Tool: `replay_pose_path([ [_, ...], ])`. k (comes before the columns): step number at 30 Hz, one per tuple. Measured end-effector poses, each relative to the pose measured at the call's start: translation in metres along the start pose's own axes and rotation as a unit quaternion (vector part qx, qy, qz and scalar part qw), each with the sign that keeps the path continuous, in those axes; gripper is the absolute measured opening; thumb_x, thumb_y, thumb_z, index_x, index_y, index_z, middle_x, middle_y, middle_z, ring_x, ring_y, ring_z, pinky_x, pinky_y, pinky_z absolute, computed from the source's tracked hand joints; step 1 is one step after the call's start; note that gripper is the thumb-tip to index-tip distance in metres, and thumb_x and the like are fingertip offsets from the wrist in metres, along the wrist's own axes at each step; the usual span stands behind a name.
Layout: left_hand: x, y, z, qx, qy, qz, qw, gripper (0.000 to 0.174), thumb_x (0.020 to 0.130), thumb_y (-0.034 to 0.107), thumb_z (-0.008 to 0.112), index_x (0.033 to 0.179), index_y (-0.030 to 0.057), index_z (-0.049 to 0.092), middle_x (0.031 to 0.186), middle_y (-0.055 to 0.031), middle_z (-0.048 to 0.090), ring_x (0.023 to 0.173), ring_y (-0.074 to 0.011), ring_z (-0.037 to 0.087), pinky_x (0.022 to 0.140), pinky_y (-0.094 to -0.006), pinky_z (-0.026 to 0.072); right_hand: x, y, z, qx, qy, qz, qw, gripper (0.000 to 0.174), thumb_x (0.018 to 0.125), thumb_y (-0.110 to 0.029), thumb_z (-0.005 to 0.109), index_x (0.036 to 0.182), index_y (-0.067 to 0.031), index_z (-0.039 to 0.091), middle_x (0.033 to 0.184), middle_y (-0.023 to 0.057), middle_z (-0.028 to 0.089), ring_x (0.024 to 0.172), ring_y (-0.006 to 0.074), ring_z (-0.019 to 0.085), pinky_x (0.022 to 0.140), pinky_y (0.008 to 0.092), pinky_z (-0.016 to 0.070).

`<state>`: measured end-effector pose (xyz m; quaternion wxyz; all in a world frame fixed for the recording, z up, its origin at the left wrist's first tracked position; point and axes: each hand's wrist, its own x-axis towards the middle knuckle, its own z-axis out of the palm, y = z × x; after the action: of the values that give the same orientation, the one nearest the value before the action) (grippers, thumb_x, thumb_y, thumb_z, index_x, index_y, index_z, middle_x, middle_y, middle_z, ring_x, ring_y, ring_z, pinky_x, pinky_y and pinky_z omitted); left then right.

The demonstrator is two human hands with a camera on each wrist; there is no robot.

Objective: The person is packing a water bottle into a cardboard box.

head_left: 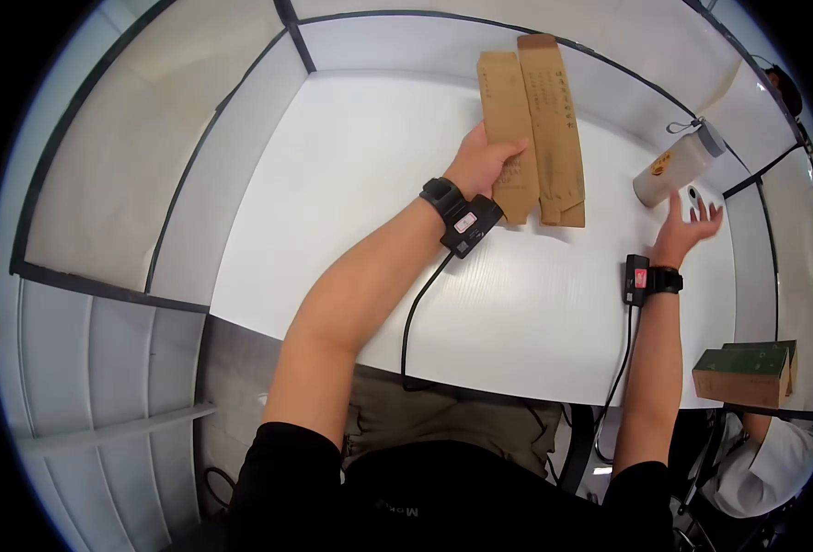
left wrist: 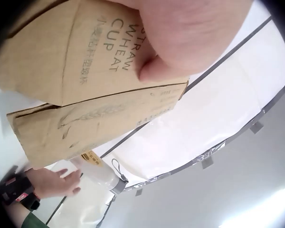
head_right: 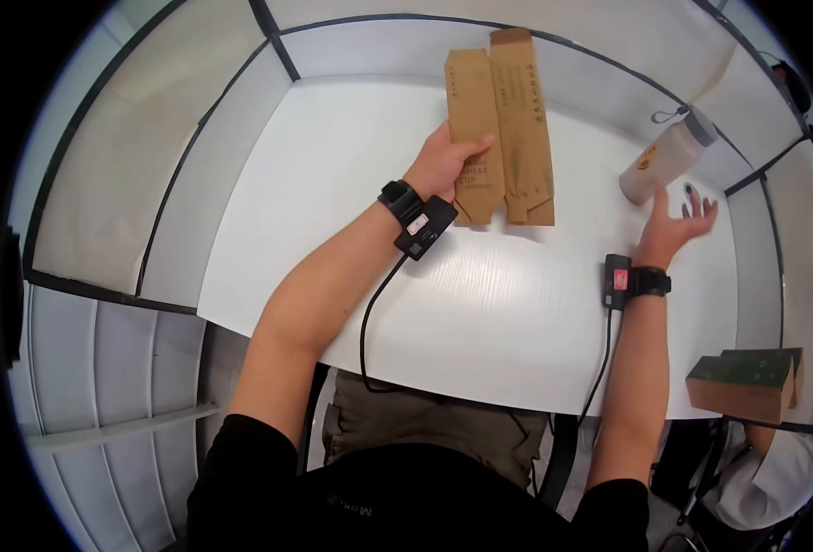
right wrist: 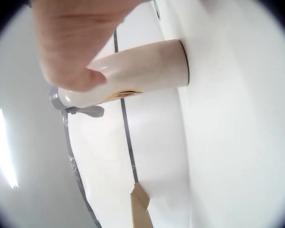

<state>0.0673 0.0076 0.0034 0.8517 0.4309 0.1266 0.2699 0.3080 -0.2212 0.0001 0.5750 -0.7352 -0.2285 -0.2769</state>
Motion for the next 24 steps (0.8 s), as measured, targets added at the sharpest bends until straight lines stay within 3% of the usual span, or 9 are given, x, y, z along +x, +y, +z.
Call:
replay_pose_path([
  [1,0.001,-0.001,-0.002,0.001,-0.001,0.011,1.000,0.037,0.097,0.002,0.059,0.133,0.0000,0.049,0.127,-0.0130,0.063,0.114,-0.0224,0.064,0.095,-0.0377,0.0553,-0.008,-0.010,-0.001,0.025,0.058,-0.005,0.998,0.073,0.088,-0.015,0.075,0.143,0.0032,0.031,0.131,0.0146,0.045,0.119,0.0209,0.050,0.100,0.0358,0.0452],
  [4,0.006,-0.007,-0.003,0.003,-0.005,0.038,0.999,0.035,0.096,-0.001,0.057,0.131,-0.0010,0.050,0.124,-0.0128,0.063,0.112,-0.0219,0.064,0.095,-0.0363,0.0541,-0.023,-0.019,-0.003,0.063,0.014,0.081,0.995,0.043,0.094,-0.017,0.069,0.128,0.0000,0.049,0.114,0.0082,0.053,0.102,0.0162,0.054,0.089,0.0316,0.0477],
  [5,0.007,-0.009,-0.004,0.007,-0.002,0.046,0.999,0.036,0.096,-0.001,0.058,0.131,-0.0013,0.050,0.125,-0.0129,0.063,0.113,-0.0218,0.064,0.095,-0.0363,0.0536,-0.028,-0.021,0.002,0.098,-0.058,0.045,0.992,0.021,0.099,-0.017,0.060,0.114,-0.0013,0.058,0.099,0.0031,0.057,0.089,0.0127,0.054,0.080,0.0273,0.0465],
  [6,0.007,-0.010,-0.005,0.012,0.002,0.054,0.998,0.036,0.096,-0.001,0.058,0.132,-0.0015,0.049,0.125,-0.0130,0.063,0.114,-0.0216,0.063,0.096,-0.0362,0.0531,-0.037,-0.043,0.002,0.138,-0.185,0.113,0.966,0.018,0.102,-0.017,0.055,0.110,-0.0012,0.061,0.093,0.0029,0.060,0.084,0.0118,0.056,0.078,0.0271,0.0475],
  [8,0.009,-0.016,-0.008,0.049,-0.002,0.078,0.996,0.040,0.096,0.000,0.058,0.134,-0.0017,0.046,0.127,-0.0134,0.061,0.116,-0.0214,0.061,0.097,-0.0363,0.0519,-0.051,-0.065,0.016,0.204,-0.383,0.133,0.891,0.032,0.107,-0.025,0.050,0.121,0.0018,0.060,0.095,0.0049,0.064,0.080,0.0100,0.058,0.074,0.0251,0.0474],
  [10,0.008,-0.018,-0.004,0.081,-0.016,0.086,0.993,0.043,0.096,0.002,0.059,0.136,-0.0016,0.043,0.128,-0.0136,0.060,0.117,-0.0211,0.060,0.098,-0.0364,0.0510,-0.063,-0.079,0.026,0.230,-0.463,0.202,0.832,0.037,0.105,-0.026,0.055,0.129,0.0027,0.059,0.102,0.0066,0.069,0.086,0.0086,0.063,0.076,0.0250,0.0498],
  [13,0.000,-0.021,0.007,0.138,-0.039,0.095,0.985,0.048,0.096,0.004,0.059,0.140,-0.0005,0.039,0.128,-0.0131,0.059,0.116,-0.0206,0.059,0.099,-0.0364,0.0498,-0.082,-0.088,0.033,0.213,-0.483,0.198,0.826,0.034,0.101,-0.023,0.063,0.121,0.0049,0.064,0.109,0.0078,0.072,0.095,0.0081,0.064,0.084,0.0270,0.0522],
  [17,-0.002,-0.018,0.012,0.173,-0.036,0.077,0.981,0.048,0.096,0.004,0.059,0.140,0.0000,0.039,0.127,-0.0125,0.057,0.117,-0.0200,0.058,0.100,-0.0358,0.0488,-0.084,-0.079,0.034,0.185,-0.481,0.166,0.841,0.032,0.101,-0.024,0.064,0.114,0.0050,0.067,0.095,0.0055,0.074,0.084,0.0085,0.065,0.076,0.0267,0.0532],
  [24,-0.004,-0.012,0.018,0.138,-0.046,0.043,0.988,0.049,0.098,0.010,0.061,0.139,-0.0002,0.036,0.128,-0.0125,0.055,0.120,-0.0184,0.055,0.098,-0.0341,0.0503,-0.075,-0.085,0.033,0.238,-0.464,0.230,0.822,0.033,0.102,-0.025,0.062,0.119,0.0034,0.066,0.105,0.0048,0.071,0.093,0.0079,0.063,0.083,0.0255,0.0510],
])
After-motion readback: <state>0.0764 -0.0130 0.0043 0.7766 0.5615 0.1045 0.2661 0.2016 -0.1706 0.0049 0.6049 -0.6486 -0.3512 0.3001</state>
